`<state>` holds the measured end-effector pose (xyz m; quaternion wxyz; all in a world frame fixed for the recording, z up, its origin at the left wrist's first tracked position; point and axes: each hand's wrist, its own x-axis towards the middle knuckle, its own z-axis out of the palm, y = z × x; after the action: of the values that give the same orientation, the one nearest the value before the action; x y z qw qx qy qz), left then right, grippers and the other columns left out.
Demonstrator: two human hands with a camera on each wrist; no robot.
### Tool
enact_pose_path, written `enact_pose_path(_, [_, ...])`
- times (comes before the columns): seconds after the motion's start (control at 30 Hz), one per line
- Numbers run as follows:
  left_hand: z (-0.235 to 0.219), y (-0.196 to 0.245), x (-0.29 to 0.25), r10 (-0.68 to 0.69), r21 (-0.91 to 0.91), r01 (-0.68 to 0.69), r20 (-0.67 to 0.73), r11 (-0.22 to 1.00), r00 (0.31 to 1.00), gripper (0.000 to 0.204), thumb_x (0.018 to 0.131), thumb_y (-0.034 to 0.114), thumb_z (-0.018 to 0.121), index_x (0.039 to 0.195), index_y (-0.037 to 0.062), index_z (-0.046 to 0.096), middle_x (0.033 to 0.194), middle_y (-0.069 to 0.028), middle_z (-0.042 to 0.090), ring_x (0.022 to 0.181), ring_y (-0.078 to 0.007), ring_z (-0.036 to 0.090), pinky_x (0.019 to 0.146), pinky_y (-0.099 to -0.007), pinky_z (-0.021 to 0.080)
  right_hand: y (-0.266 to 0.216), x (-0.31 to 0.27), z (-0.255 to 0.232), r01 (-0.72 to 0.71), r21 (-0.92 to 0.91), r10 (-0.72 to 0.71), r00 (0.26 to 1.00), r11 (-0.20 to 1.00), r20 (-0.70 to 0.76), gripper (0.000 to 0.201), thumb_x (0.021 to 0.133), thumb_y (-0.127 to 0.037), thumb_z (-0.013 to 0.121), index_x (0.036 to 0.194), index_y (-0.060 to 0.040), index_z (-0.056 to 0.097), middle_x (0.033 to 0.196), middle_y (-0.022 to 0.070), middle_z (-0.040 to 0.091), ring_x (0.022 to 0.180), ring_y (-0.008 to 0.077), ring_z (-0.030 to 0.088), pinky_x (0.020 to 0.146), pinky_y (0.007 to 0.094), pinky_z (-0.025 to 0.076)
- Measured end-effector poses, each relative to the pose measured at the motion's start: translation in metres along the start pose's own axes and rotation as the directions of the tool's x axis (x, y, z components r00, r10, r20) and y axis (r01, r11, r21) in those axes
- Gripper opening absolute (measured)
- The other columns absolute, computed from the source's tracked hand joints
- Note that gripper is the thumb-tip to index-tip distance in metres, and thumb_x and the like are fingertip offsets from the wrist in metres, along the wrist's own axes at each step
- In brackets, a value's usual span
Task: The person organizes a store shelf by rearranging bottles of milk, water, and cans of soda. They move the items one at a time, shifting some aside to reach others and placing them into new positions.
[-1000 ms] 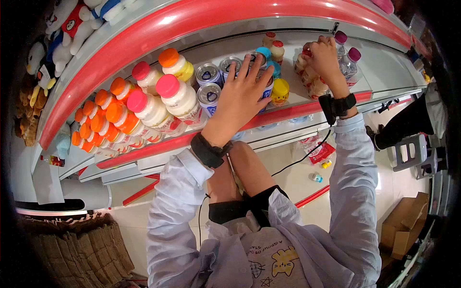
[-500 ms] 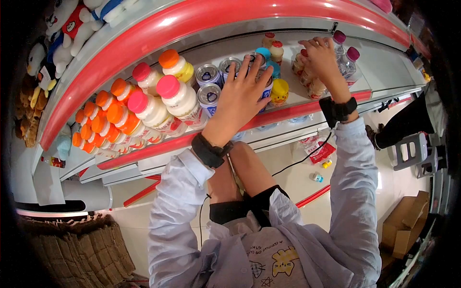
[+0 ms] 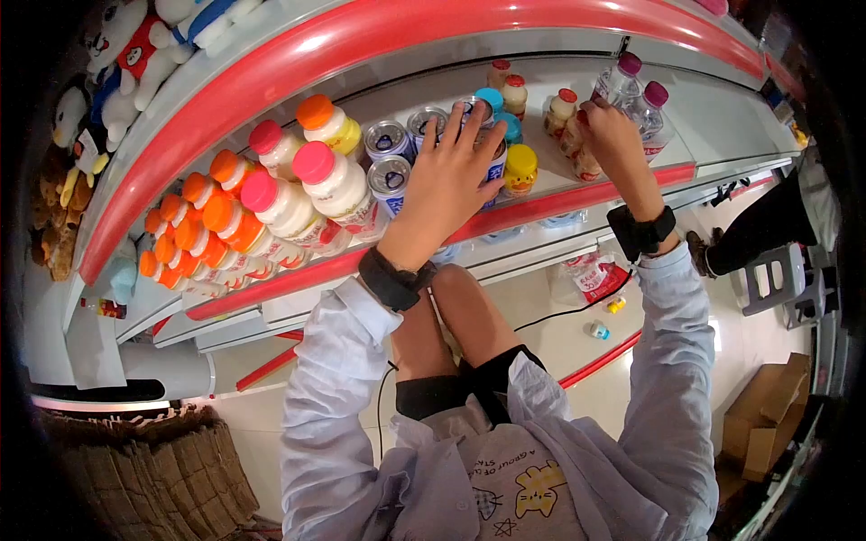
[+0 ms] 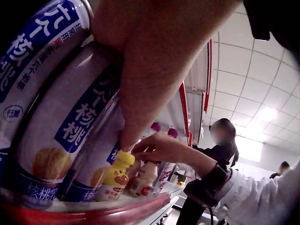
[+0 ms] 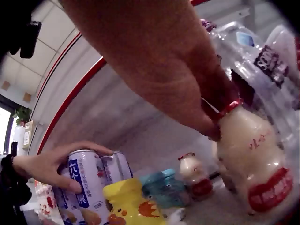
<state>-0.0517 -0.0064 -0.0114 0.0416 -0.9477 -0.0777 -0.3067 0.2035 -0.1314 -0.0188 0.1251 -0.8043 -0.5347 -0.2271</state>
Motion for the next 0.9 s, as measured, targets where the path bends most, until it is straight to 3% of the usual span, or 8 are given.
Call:
enact_pose_path(0.23, [-0.005, 0.003, 0.001, -0.036, -0.002, 0.036, 0.051, 0.999, 0.998, 0.07, 0.077, 0.033, 0.072, 0.139, 0.0122, 0.045, 0.146, -0.0161, 0.039, 0.135, -0.0347, 0.037, 0.11, -0.0517, 0.031, 0.006, -0.001, -0.001, 0.007, 0.033, -0.008, 0.999, 0.999, 0.039, 0.02, 0.086, -0.011, 0.059, 0.102, -0.0027, 0.065, 0.097, 0.0179, 0.065, 0.082, 0.0385, 0.064, 0.07, 0.0452, 0.053])
enact_pose_path(0.53, [-0.002, 0.002, 0.001, -0.012, -0.004, 0.012, 0.006, 1.0, 1.0, 0.069, 0.074, 0.031, 0.075, 0.135, 0.0113, 0.048, 0.139, -0.0173, 0.044, 0.131, -0.0364, 0.04, 0.106, -0.0532, 0.034, 0.004, -0.002, -0.005, 0.011, 0.078, -0.013, 0.999, 0.997, 0.036, 0.022, 0.083, -0.012, 0.062, 0.104, -0.0033, 0.065, 0.099, 0.0168, 0.065, 0.083, 0.0378, 0.064, 0.072, 0.0437, 0.053])
enact_pose_path(0.63, [-0.004, 0.003, 0.001, -0.033, 0.009, 0.032, 0.049, 0.999, 0.998, 0.071, 0.077, 0.033, 0.072, 0.139, 0.0124, 0.044, 0.146, -0.0157, 0.039, 0.135, -0.0342, 0.037, 0.11, -0.0514, 0.031, -0.002, 0.0, -0.008, 0.012, 0.084, -0.014, 1.0, 0.996, 0.028, 0.016, 0.086, -0.016, 0.058, 0.093, -0.0024, 0.064, 0.093, 0.0181, 0.064, 0.086, 0.0373, 0.064, 0.073, 0.0444, 0.053])
enact_pose_path(0.73, [-0.005, 0.003, 0.002, -0.041, 0.017, 0.04, 0.063, 0.999, 0.997, 0.07, 0.077, 0.033, 0.072, 0.139, 0.0124, 0.045, 0.146, -0.0157, 0.039, 0.135, -0.0343, 0.037, 0.11, -0.0514, 0.031, -0.019, 0.007, -0.012, 0.043, 0.149, -0.028, 0.995, 0.988, -0.096, 0.023, 0.083, -0.017, 0.062, 0.103, -0.0052, 0.064, 0.099, 0.0152, 0.064, 0.097, 0.034, 0.062, 0.086, 0.0447, 0.049])
enact_pose_path(0.83, [0.0, 0.001, 0.002, -0.013, -0.005, 0.013, 0.012, 1.0, 1.0, 0.07, 0.074, 0.032, 0.075, 0.135, 0.0108, 0.048, 0.14, -0.0177, 0.043, 0.131, -0.0362, 0.039, 0.106, -0.0539, 0.034, -0.035, 0.026, 0.014, 0.131, -0.011, -0.13, 0.966, 0.991, -0.223, 0.031, 0.081, -0.018, 0.065, 0.11, -0.0072, 0.063, 0.105, 0.0125, 0.065, 0.105, 0.0301, 0.06, 0.098, 0.0455, 0.041])
enact_pose_path(0.9, [-0.002, 0.001, 0.002, -0.029, -0.01, 0.03, 0.042, 1.0, 0.999, 0.069, 0.077, 0.033, 0.072, 0.137, 0.012, 0.046, 0.144, -0.0163, 0.041, 0.134, -0.0353, 0.037, 0.109, -0.0524, 0.031, -0.042, 0.042, 0.033, 0.117, -0.018, -0.119, 0.973, 0.993, -0.199, 0.034, 0.081, -0.019, 0.067, 0.113, -0.0096, 0.062, 0.109, 0.0115, 0.065, 0.107, 0.0277, 0.06, 0.103, 0.0492, 0.034])
